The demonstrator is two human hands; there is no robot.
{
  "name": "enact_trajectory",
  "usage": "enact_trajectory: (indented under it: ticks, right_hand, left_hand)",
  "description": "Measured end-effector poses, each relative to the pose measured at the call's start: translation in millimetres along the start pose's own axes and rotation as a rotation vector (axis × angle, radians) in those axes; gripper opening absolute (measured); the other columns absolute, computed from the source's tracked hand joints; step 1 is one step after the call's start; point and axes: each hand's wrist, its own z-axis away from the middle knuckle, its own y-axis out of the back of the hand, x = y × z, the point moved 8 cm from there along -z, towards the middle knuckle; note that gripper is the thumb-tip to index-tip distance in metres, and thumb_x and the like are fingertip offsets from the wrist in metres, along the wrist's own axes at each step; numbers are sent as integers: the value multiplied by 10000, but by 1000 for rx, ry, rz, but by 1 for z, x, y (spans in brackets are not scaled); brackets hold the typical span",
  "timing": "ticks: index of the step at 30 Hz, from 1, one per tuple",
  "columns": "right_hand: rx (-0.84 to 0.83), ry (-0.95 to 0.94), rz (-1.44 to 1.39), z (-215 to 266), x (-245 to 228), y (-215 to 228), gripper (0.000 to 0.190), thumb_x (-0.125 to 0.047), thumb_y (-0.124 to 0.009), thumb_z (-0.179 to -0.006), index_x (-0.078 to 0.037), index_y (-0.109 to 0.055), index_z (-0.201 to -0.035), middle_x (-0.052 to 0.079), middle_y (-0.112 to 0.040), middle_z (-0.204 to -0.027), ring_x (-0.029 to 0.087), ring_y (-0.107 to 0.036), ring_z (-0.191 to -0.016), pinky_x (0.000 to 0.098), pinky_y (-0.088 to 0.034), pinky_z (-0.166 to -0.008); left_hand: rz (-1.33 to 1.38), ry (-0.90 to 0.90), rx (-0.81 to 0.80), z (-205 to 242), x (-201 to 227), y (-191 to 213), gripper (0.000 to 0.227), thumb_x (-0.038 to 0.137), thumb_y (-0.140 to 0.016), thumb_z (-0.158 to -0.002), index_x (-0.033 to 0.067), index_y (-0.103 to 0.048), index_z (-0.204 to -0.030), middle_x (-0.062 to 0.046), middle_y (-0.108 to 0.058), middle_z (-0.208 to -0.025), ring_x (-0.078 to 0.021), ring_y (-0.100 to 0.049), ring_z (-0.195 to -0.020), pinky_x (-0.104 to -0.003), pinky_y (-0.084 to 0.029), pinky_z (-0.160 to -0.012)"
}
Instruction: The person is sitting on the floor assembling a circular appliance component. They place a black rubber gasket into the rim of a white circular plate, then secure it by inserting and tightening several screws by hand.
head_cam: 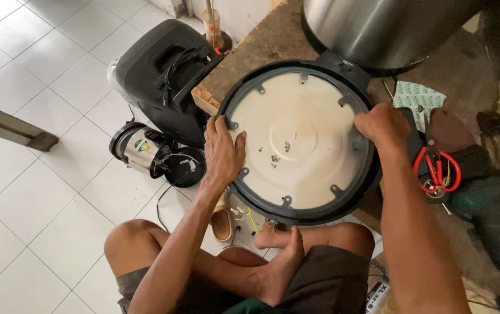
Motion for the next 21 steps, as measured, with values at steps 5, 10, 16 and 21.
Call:
enact_trajectory:
  ticks: [5,10,16,21]
  right_hand:
    - [10,14,40,19,-19,6,482,-261,-633,-876,127,-829,-1085,352,-790,-986,536,-778,-1000,642,-621,-815]
    - [172,143,182,57,-51,-1,573,-444,-753,-991,77,-766,-1228,388,-762,-1178,588,-741,-1136,712,-595,-915]
    - [375,901,-66,121,-126,-48,263,-133,-807,-1006,5,-817,-1229,273,-760,-1242,493,-741,-1205,576,-596,-1032]
    - [298,893,-151,122,-124,-56,221,-163,-660,-1105,-53,-810,-1223,194,-771,-1283,423,-738,-1246,524,-578,-1025]
  left_hand:
    - [52,1,1,-2,-3,-2,686,316,-754,-1025,23,-466,-1574,-274,-461,-1592,-545,-546,-1455,-657,-544,-1076]
    - [103,-5,12,-3,-8,0,684,312,-758,-1016,19,-482,-1568,-302,-469,-1582,-572,-538,-1460,-673,-526,-1100]
    - [28,-42,79,0,-3,15,523,285,-722,-1048,88,-569,-1507,-244,-489,-1586,-519,-562,-1458,-651,-519,-1074]
    - [-137,-195,166,-3,4,26,360,324,-769,-1016,116,-702,-1303,-212,-568,-1520,-450,-582,-1432,-647,-434,-1121]
